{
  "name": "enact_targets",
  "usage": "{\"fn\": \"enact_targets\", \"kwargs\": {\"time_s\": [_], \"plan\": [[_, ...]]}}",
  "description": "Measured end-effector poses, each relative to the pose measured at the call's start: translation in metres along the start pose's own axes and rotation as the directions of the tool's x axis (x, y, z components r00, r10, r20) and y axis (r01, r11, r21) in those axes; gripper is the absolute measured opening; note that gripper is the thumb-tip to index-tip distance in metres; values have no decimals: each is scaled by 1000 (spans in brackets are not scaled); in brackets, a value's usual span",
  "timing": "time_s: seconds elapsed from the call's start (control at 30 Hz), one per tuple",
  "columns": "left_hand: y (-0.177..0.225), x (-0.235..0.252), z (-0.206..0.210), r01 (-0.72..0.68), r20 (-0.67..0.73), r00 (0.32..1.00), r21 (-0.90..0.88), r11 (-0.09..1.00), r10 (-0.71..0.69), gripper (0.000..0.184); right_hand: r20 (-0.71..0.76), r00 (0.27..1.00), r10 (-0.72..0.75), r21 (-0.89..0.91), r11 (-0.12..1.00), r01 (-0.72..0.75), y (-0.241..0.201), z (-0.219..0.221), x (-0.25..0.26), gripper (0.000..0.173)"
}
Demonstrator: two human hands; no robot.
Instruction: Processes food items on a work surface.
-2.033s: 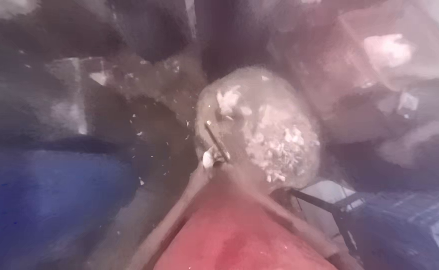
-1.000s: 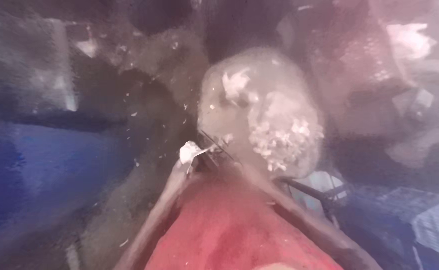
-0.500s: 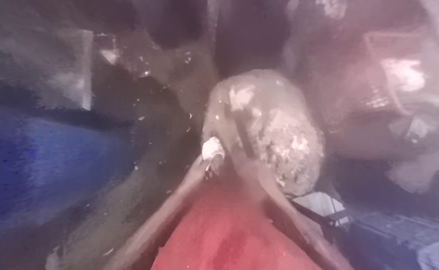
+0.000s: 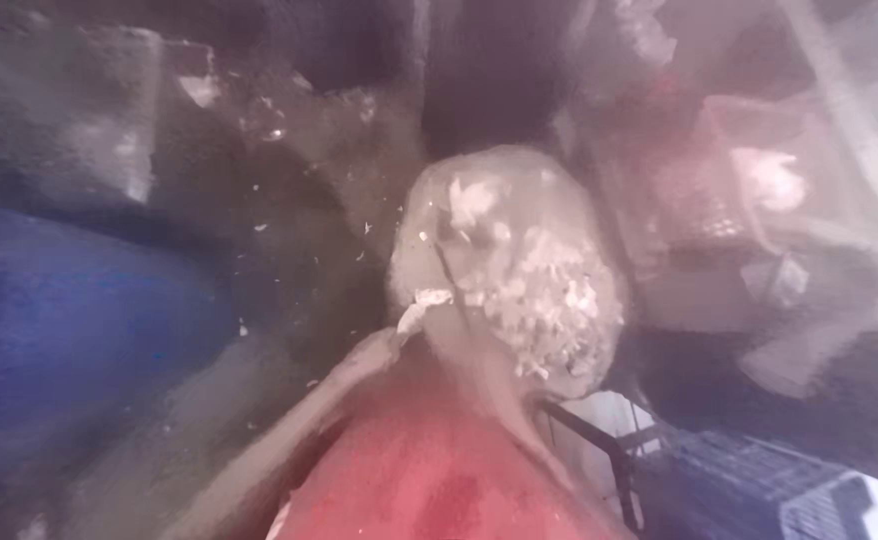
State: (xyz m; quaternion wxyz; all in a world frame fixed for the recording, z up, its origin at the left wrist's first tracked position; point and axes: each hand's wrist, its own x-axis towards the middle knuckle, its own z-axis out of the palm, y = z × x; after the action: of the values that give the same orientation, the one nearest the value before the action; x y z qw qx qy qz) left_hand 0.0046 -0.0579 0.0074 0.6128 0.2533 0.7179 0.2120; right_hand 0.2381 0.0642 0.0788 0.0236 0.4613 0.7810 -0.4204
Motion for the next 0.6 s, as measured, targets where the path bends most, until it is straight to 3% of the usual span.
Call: {"fn": "enact_targets", "kwargs": {"time_s": [0.07, 0.2, 0.27, 0.33, 0.37, 0.4, 0.43, 0.47, 0.53, 0.6], "plan": [[-11, -15, -1, 7, 45, 999, 131, 991, -13, 47, -13, 998, 57, 58, 997, -56, 3, 0, 1, 50], [-17, -18, 15, -39, 109, 994, 171, 985, 21, 44, 204, 958, 201, 15, 978, -208, 37, -12, 30, 55], [-17, -14, 21, -83, 128, 990, 139, 987, 65, 45, 153, 983, 104, 180, 975, -131, 14, -26, 20, 59], [-18, -14, 31, -101, 136, 987, 144, 984, 81, 47, -20, 1000, -23, 433, 901, 29, -11, -20, -2, 70], [-15, -10, 30, -92, 139, 988, 165, 982, 69, 49, -72, 996, -53, 474, 877, 81, -24, -19, -7, 72], [-15, -7, 30, -93, 131, 989, 167, 982, 71, 49, -70, 993, -94, 428, 897, 115, -26, -17, -12, 76], [-15, -7, 30, -86, 121, 990, 152, 985, 68, 48, -30, 994, -109, 307, 945, 113, -18, -12, -11, 68], [-14, -8, 29, -75, 106, 992, 123, 990, 62, 47, 73, 996, -60, 166, 985, 47, -7, -7, -1, 57], [-16, -11, 29, -6, 90, 996, 61, 998, 0, 47, 312, 944, 107, -47, 994, -97, 23, 3, 25, 51], [-17, -14, 22, 24, 61, 998, 38, 999, -26, 47, 317, 942, 107, -85, 993, -85, 23, -1, 33, 49]]}}
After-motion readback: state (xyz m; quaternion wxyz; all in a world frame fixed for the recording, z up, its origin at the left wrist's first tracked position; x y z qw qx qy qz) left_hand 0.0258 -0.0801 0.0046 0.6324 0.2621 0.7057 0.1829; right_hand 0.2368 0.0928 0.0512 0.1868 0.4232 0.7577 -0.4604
